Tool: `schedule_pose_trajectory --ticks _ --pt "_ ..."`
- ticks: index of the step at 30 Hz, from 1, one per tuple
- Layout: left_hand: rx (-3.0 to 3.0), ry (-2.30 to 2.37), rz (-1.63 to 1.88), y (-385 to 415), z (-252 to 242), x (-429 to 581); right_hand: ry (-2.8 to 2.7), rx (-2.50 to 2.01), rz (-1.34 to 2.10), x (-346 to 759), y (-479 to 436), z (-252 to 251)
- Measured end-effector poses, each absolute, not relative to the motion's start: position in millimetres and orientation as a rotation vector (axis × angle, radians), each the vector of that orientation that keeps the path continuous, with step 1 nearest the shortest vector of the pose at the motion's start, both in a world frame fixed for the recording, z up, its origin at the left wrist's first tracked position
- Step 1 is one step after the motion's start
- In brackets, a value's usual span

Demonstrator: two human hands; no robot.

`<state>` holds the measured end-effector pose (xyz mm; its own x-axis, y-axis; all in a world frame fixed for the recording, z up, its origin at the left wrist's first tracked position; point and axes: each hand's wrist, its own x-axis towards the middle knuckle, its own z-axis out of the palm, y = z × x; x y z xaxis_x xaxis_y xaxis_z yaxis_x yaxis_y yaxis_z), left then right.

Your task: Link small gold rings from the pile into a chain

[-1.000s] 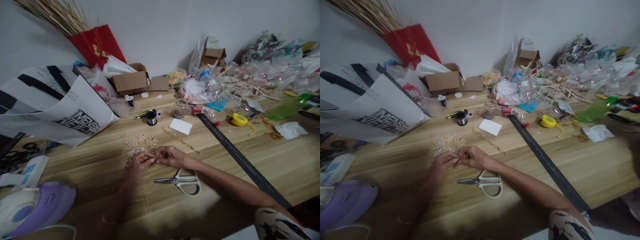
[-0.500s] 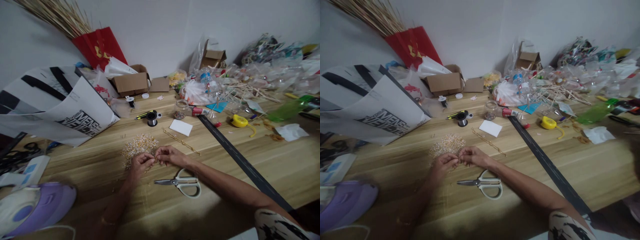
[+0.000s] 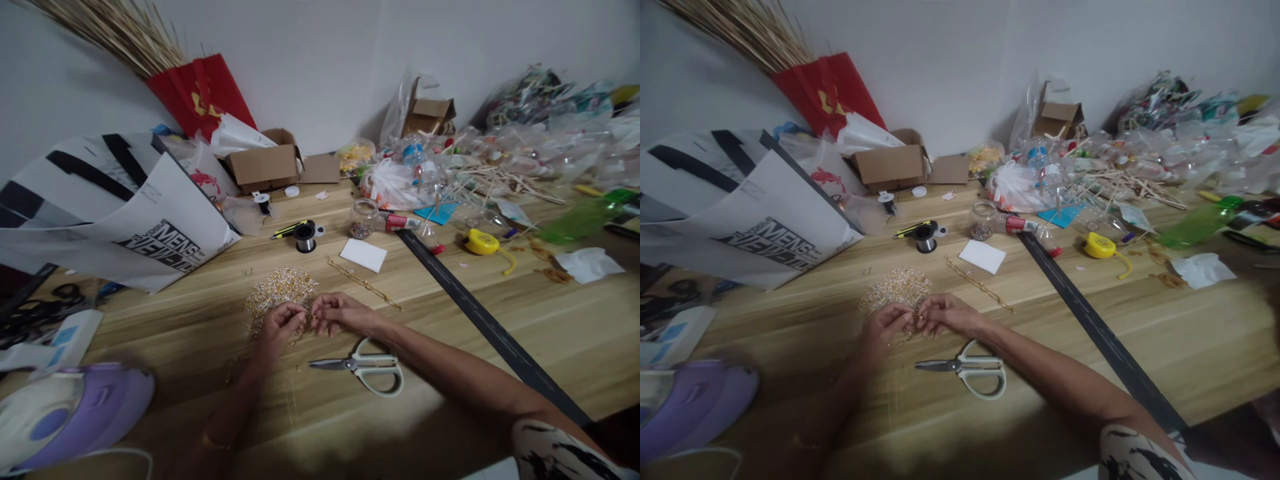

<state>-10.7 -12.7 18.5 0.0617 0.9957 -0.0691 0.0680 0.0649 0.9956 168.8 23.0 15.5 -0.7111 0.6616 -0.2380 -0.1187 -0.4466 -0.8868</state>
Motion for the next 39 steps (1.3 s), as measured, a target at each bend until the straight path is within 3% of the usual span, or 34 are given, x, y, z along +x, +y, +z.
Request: schedule_pose_trajectory --ticks 39 --pt "1.312 1.243 0.926 -12.4 19.2 -11.3 -1.604 -0.838 1.997 170.8 24.2 14.8"
